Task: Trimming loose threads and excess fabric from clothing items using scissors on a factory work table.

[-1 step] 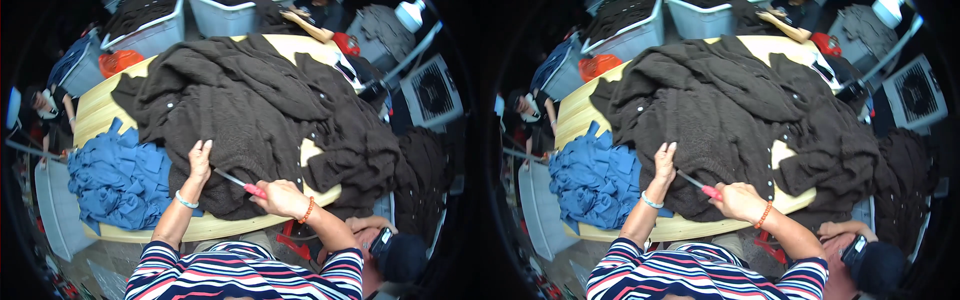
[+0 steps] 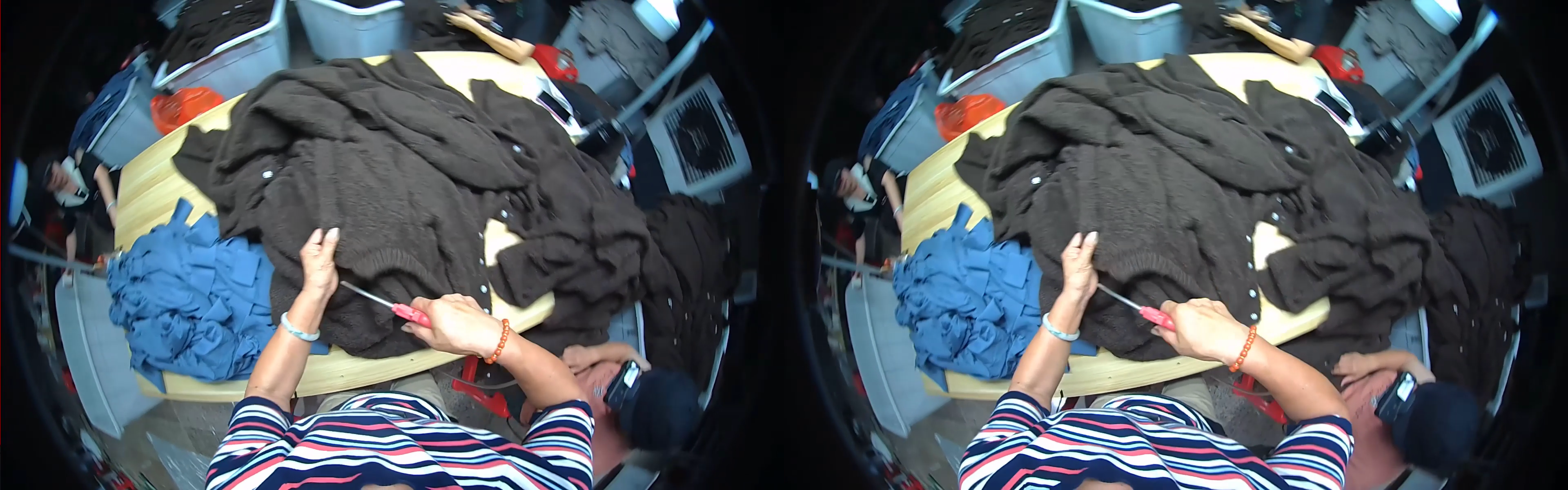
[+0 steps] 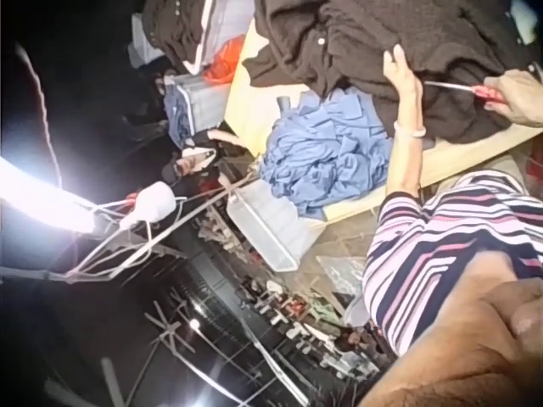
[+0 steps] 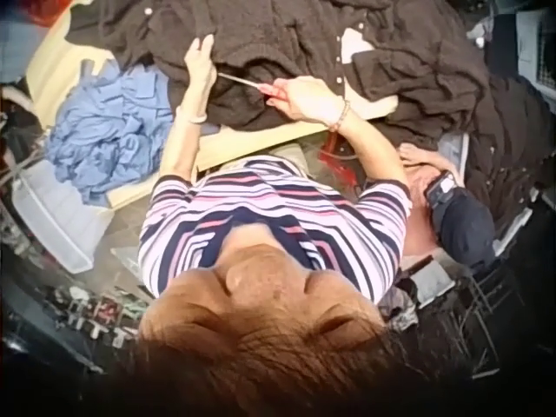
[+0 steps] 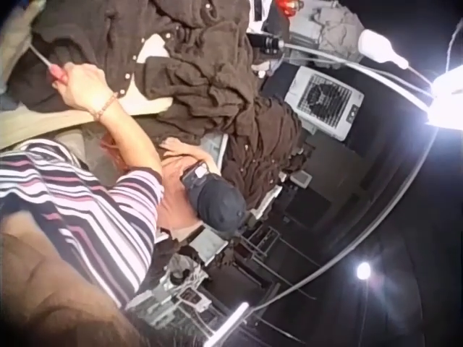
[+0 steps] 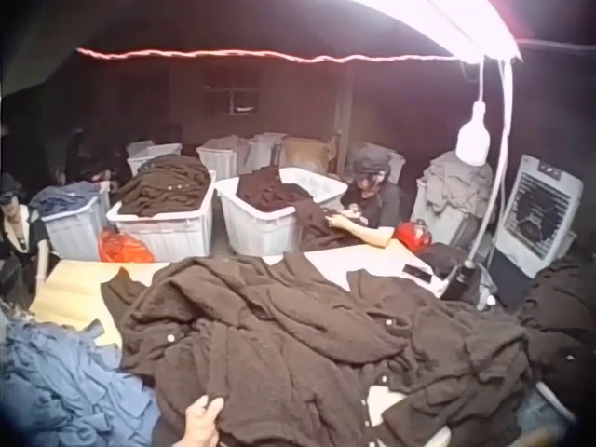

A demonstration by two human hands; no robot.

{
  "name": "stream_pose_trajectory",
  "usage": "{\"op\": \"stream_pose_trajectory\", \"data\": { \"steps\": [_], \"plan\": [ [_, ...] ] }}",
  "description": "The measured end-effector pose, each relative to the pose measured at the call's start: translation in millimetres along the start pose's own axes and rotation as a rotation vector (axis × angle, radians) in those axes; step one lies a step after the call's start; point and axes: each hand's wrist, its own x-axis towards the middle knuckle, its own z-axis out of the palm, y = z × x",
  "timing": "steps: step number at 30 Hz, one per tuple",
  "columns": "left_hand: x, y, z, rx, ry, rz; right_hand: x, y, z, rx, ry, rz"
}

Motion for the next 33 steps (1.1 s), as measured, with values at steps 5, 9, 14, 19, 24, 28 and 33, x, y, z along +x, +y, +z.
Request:
{"op": "stream_pose_trajectory", "data": {
  "steps": [5, 9, 14, 19, 24, 28, 33],
  "plan": [
    [0, 46, 14, 0.045, -0.133, -0.091, -26, 40, 24, 0.193, 0.395, 0.211],
    [-48, 144, 95, 0.342, -0.422, -0.158, -44, 115, 53, 0.159, 0.677, 0.575],
    [-104, 199, 125, 0.315, -1.496, 0.130, -34, 118, 69, 0.147, 0.577, 0.385],
    [-82, 167, 99, 1.545, -0.990, 0.640, -36, 96, 80, 0.214, 0.369, 0.247],
    [-44, 127, 84, 1.708, -1.072, 0.636, -59, 108, 92, 0.271, 0.455, 0.334],
    [-49, 90, 90, 1.636, -1.489, 0.716, -86, 114, 108, 0.307, 0.497, 0.393],
    [-56, 8, 93, 1.709, -1.472, 1.064, -106, 113, 133, 0.306, 0.503, 0.439]
  ]
}}
